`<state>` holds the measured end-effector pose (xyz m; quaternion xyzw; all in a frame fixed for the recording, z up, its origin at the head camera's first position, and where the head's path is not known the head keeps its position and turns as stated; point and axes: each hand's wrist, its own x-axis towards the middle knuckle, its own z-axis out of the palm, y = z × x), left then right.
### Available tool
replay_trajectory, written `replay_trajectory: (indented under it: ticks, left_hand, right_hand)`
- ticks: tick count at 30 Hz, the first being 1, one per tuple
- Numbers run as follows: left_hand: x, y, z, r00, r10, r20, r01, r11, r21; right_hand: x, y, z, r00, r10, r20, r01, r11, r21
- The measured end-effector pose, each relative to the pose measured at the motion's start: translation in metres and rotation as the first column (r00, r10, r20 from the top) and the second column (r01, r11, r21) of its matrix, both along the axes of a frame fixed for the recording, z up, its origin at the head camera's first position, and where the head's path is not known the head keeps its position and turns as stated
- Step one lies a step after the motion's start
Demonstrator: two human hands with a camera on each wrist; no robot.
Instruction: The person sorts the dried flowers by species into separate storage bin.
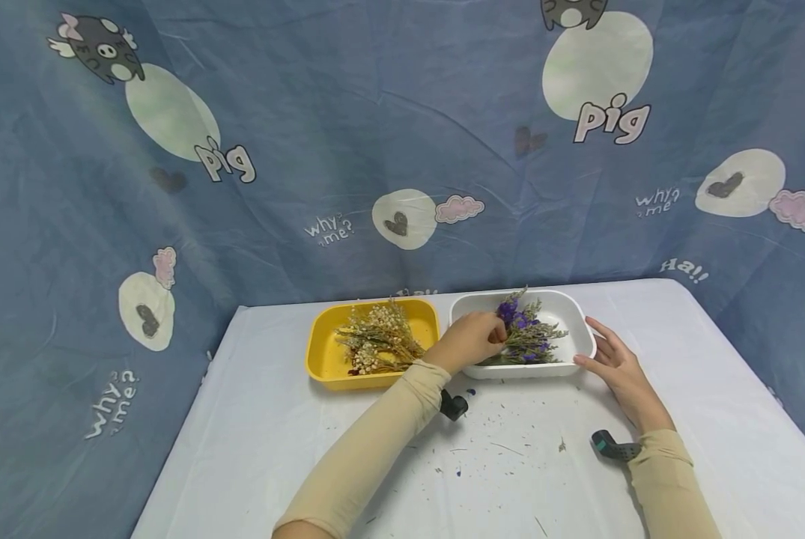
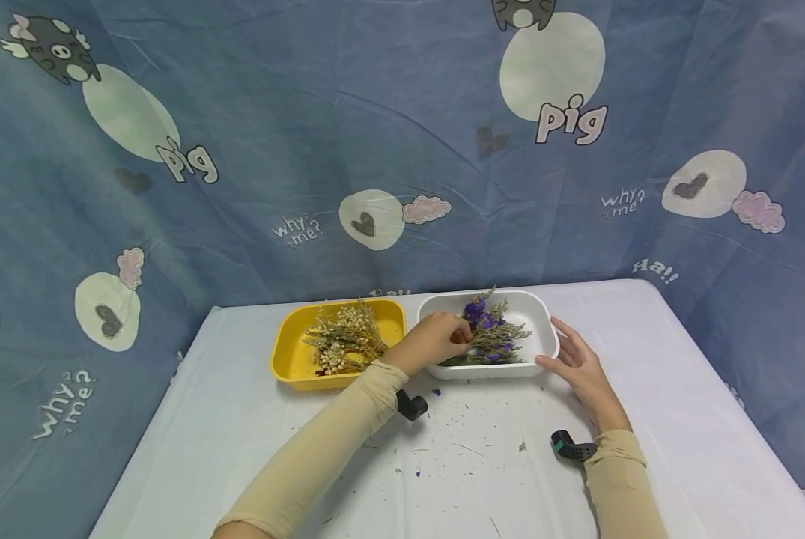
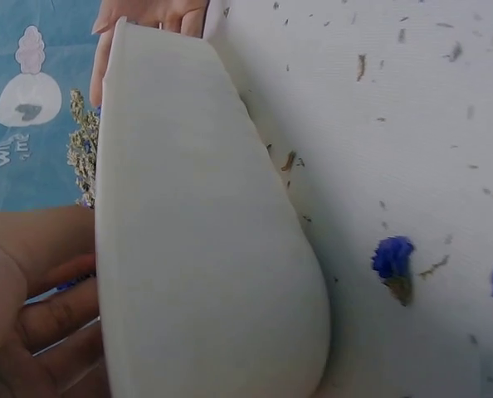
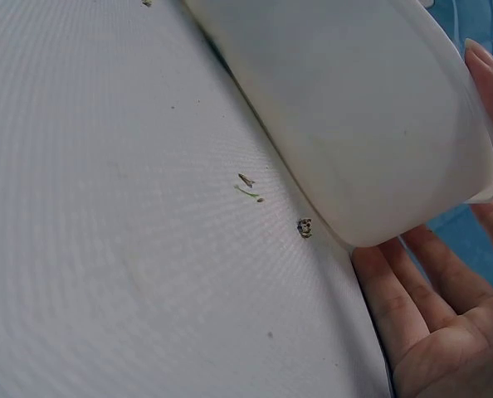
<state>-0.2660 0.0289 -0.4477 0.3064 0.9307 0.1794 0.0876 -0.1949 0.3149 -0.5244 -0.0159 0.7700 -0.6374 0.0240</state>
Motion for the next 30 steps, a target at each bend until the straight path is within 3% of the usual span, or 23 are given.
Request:
replay_trajectory:
  ticks: [7,15,21,24,27,30]
  left_hand:
    - [0.007,-0.01,-0.007,1.0,-0.007,-0.005,0.008,0.993,0.115]
    - [0.022,-0.033,-0.011,0.998,-0.008,-0.07,0.023,0.976,0.218]
    - [0.037,-0.051,-0.013,0.992,0.009,-0.122,0.03,0.947,0.32]
    - [0.045,-0.064,-0.016,0.987,0.02,-0.157,0.042,0.925,0.378]
    - [0.051,-0.08,-0.02,0.98,0.046,-0.196,0.039,0.911,0.41]
    - [0.057,-0.099,-0.025,0.962,0.089,-0.259,0.019,0.921,0.389]
  right_hand:
    - [0.0,0.002,0.002,1.0,-0.005,0.019,0.004,1.0,0.027]
    - [0.0,0.003,0.002,1.0,0.0,0.013,0.0,1.0,0.002]
    - [0.003,0.003,0.005,1.0,-0.021,0.012,0.021,0.999,0.033]
    - [0.004,0.0,0.007,0.998,-0.055,-0.033,0.058,0.995,0.082]
    - [0.002,-0.006,0.008,0.986,-0.105,-0.132,0.125,0.98,0.153]
    - [0.0,-0.013,0.013,0.958,-0.134,-0.253,0.196,0.951,0.238]
